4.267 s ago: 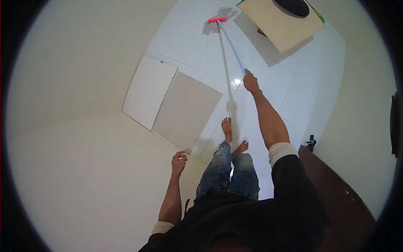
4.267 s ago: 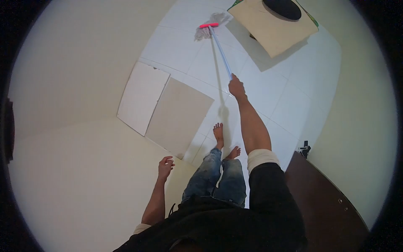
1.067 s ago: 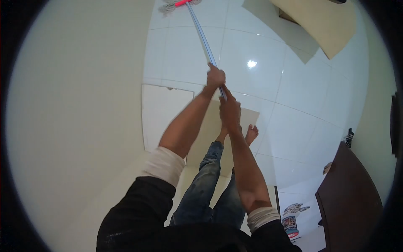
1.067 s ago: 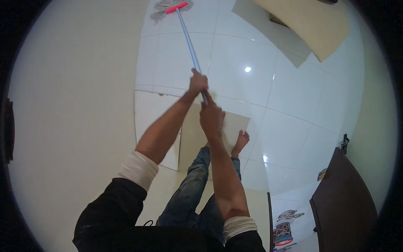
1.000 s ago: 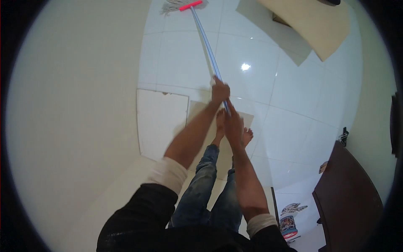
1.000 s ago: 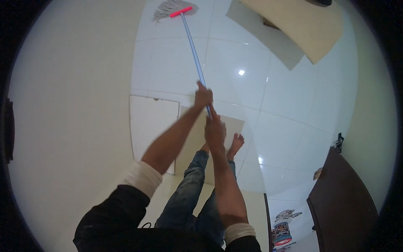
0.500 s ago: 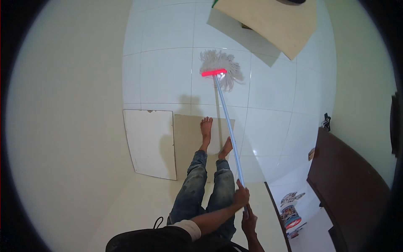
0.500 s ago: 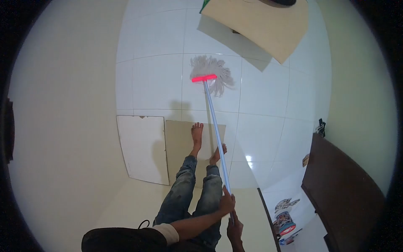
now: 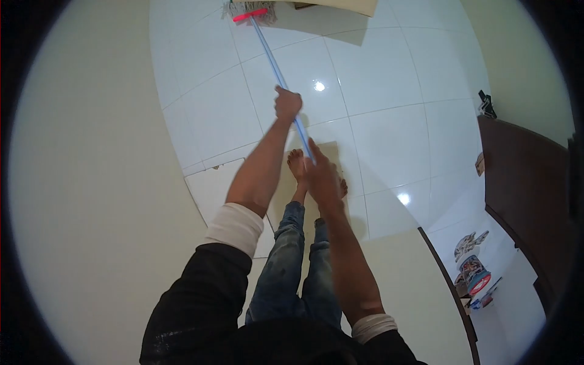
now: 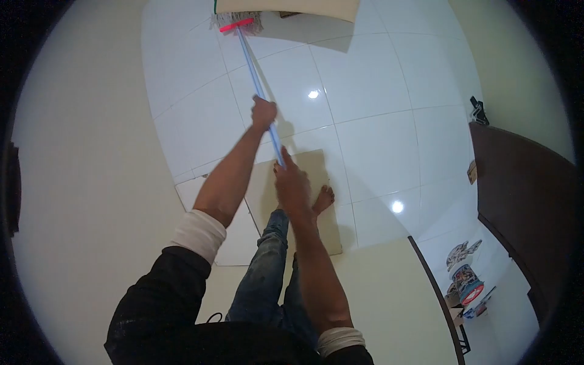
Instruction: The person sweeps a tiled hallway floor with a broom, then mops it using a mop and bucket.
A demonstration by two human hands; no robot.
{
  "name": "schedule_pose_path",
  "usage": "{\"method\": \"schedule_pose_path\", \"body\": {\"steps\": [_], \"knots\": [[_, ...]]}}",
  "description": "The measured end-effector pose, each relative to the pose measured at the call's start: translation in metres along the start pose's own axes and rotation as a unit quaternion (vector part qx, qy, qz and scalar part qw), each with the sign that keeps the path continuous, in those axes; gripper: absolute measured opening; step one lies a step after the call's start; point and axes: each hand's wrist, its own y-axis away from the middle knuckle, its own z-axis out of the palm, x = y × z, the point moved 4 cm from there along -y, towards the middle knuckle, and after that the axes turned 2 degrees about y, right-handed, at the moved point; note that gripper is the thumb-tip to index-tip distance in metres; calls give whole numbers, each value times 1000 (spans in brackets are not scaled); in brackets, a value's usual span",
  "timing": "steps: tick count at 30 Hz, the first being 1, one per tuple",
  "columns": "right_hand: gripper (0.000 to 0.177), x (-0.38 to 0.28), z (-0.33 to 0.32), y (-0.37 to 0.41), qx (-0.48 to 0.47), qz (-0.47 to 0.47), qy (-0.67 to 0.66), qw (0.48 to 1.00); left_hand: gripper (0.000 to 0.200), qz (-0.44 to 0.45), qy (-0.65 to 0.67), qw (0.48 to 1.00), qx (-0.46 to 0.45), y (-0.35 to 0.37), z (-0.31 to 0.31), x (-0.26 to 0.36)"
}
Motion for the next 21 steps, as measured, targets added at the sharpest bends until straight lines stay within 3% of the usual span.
{"method": "schedule_pose_path", "body": {"steps": [1, 2, 3, 5, 8, 10, 11, 14, 16, 19, 21], "knots": [[46, 9, -30, 23, -15, 30, -51, 998, 78, 10, -62, 997, 48, 2, 31, -8], [45, 53, -35, 39, 42, -29, 23, 998, 78, 22, -64, 997, 42, 26, 64, -27], [44, 96, -36, 60, 99, -87, 98, 986, 77, -21, -54, 998, 18, 65, 89, -36], [44, 113, -75, 123, -8, 107, 45, 993, 76, -5, -80, 997, 10, 133, 142, -65], [45, 168, -75, 205, 57, 38, 65, 996, 76, -1, -102, 993, -67, 235, 174, -82], [46, 178, -79, 239, 98, 91, 55, 990, 77, 22, -99, 989, -112, 268, 184, -83], [46, 178, -77, 245, 98, 91, 55, 990, 77, 45, -94, 982, -157, 279, 191, -80], [48, 175, -71, 250, 138, 96, -36, 985, 76, 95, -140, 970, -172, 291, 200, -63], [51, 175, -68, 244, 180, 10, 3, 984, 74, 70, -135, 967, -207, 295, 190, -40], [53, 158, -78, 242, 120, 64, -28, 990, 70, 61, -115, 967, -217, 290, 197, -43], [54, 175, -68, 255, 122, 27, -26, 992, 69, 61, -103, 971, -205, 297, 190, -62]]}}
